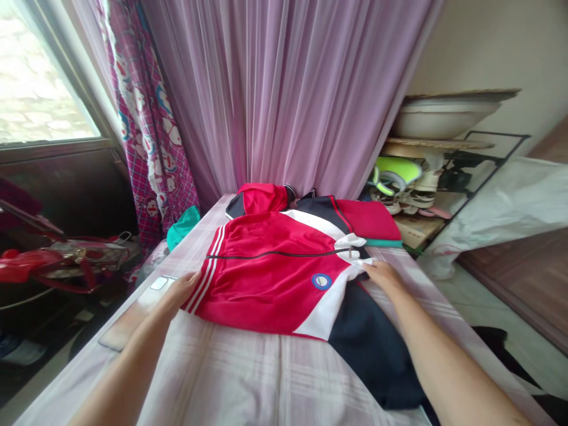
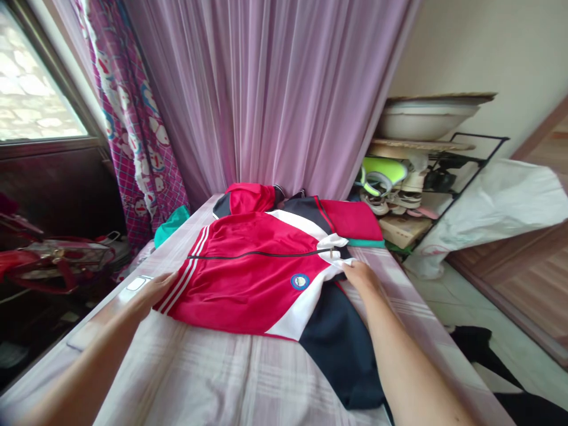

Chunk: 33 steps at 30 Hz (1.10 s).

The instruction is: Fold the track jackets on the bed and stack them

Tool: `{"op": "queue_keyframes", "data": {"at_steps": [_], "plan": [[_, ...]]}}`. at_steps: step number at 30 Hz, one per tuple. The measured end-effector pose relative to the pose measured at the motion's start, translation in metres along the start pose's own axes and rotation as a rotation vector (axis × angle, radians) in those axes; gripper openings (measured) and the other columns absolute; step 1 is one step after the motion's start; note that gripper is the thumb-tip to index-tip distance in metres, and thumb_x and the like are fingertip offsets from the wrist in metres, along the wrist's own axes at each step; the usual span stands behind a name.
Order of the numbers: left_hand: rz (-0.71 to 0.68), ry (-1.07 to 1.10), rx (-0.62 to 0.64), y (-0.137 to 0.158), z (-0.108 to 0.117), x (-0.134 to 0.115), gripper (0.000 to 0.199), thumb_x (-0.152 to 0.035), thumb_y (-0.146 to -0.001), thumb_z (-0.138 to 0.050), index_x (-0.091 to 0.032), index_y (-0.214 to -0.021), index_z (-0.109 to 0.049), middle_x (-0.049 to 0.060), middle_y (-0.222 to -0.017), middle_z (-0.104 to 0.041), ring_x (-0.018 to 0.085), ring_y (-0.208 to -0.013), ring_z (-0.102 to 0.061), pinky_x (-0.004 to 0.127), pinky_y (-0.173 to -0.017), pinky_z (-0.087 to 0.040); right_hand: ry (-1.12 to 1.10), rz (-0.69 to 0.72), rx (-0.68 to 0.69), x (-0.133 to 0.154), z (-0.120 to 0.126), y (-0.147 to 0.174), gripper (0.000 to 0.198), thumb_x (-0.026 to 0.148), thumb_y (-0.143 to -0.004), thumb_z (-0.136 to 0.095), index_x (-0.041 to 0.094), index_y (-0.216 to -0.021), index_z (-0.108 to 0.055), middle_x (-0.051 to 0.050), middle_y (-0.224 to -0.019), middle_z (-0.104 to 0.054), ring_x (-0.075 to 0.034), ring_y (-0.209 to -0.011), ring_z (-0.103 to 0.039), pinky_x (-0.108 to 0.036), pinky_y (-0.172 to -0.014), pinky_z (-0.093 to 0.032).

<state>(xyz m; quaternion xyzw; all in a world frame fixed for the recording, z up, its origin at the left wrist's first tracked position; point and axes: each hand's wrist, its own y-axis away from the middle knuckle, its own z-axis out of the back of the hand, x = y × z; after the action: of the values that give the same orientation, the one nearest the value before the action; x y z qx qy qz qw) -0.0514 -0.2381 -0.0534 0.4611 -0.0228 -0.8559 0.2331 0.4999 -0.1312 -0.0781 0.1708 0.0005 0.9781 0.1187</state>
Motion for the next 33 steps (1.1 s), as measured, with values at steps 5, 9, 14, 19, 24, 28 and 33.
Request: {"op": "queue_keyframes", "data": {"at_steps": [5, 9, 14, 19, 24, 28, 33], "plan": [[0.067, 0.069, 0.066, -0.004, -0.013, 0.01, 0.041, -0.053, -0.076, -0.065, -0.019, -0.095, -0.075, 0.003, -0.086, -0.078, 0.024, -0.085, -0.073, 0.029, -0.068, -0.058, 0.169, -0.192, -0.045, -0.049, 0.008, 0.01, 0.048, 0.049, -0.09, -0.035, 0.021, -0.094, -0.074, -0.02, -0.102, -0.073, -0.035, -0.092, -0.069, -0.041, -0.069, -0.05], [-0.01, -0.046, 0.067, -0.014, -0.024, 0.018, 0.044, -0.06, -0.068, -0.067, -0.02, -0.084, -0.074, 0.003, -0.079, -0.077, 0.024, -0.08, -0.071, 0.027, -0.062, -0.054, 0.198, -0.21, -0.053, -0.065, 0.003, 0.019, 0.041, 0.046, -0.086, -0.044, 0.023, -0.104, -0.073, -0.02, -0.099, -0.073, -0.039, -0.092, -0.069, -0.045, -0.069, -0.05], [-0.045, -0.064, 0.086, -0.029, -0.029, 0.01, 0.056, -0.066, -0.066, -0.063, -0.018, -0.094, -0.073, 0.001, -0.067, -0.07, 0.018, -0.063, -0.065, 0.024, -0.051, -0.047, 0.253, -0.191, -0.203, -0.051, 0.006, 0.006, 0.056, 0.042, -0.085, -0.047, 0.013, -0.131, -0.061, -0.027, -0.121, -0.066, -0.04, -0.105, -0.065, -0.048, -0.078, -0.05], [-0.017, -0.092, 0.098, -0.043, -0.029, -0.002, 0.058, -0.066, -0.066, -0.062, -0.019, -0.099, -0.073, 0.002, -0.066, -0.068, 0.017, -0.057, -0.062, 0.024, -0.046, -0.043, 0.227, -0.159, -0.132, -0.04, 0.016, -0.021, 0.049, 0.042, -0.088, -0.044, 0.02, -0.126, -0.067, -0.017, -0.125, -0.068, -0.033, -0.111, -0.064, -0.043, -0.088, -0.049], [-0.019, -0.097, 0.093, -0.051, -0.032, 0.003, 0.061, -0.069, -0.064, -0.06, -0.02, -0.099, -0.071, -0.001, -0.06, -0.064, 0.016, -0.053, -0.058, 0.025, -0.046, -0.042, 0.16, -0.087, 0.0, -0.025, 0.022, -0.033, 0.057, 0.055, -0.094, -0.031, 0.021, -0.103, -0.075, -0.013, -0.109, -0.074, -0.028, -0.101, -0.067, -0.034, -0.076, -0.048], [-0.008, -0.105, 0.074, -0.049, -0.034, 0.003, 0.062, -0.069, -0.065, -0.059, -0.019, -0.101, -0.07, -0.001, -0.06, -0.063, 0.016, -0.053, -0.057, 0.026, -0.047, -0.044, 0.175, -0.037, 0.067, -0.02, 0.021, -0.032, 0.058, 0.065, -0.087, -0.039, 0.021, -0.091, -0.076, -0.013, -0.099, -0.076, -0.032, -0.095, -0.068, -0.035, -0.071, -0.047], [-0.051, -0.272, 0.066, -0.048, -0.036, -0.01, 0.057, -0.065, -0.072, -0.056, -0.021, -0.103, -0.072, 0.002, -0.072, -0.071, 0.02, -0.064, -0.065, 0.027, -0.056, -0.048, 0.205, -0.147, -0.05, -0.034, 0.014, -0.034, 0.054, 0.056, -0.088, -0.042, 0.017, -0.106, -0.074, -0.02, -0.104, -0.074, -0.037, -0.093, -0.068, -0.04, -0.069, -0.048]]}}
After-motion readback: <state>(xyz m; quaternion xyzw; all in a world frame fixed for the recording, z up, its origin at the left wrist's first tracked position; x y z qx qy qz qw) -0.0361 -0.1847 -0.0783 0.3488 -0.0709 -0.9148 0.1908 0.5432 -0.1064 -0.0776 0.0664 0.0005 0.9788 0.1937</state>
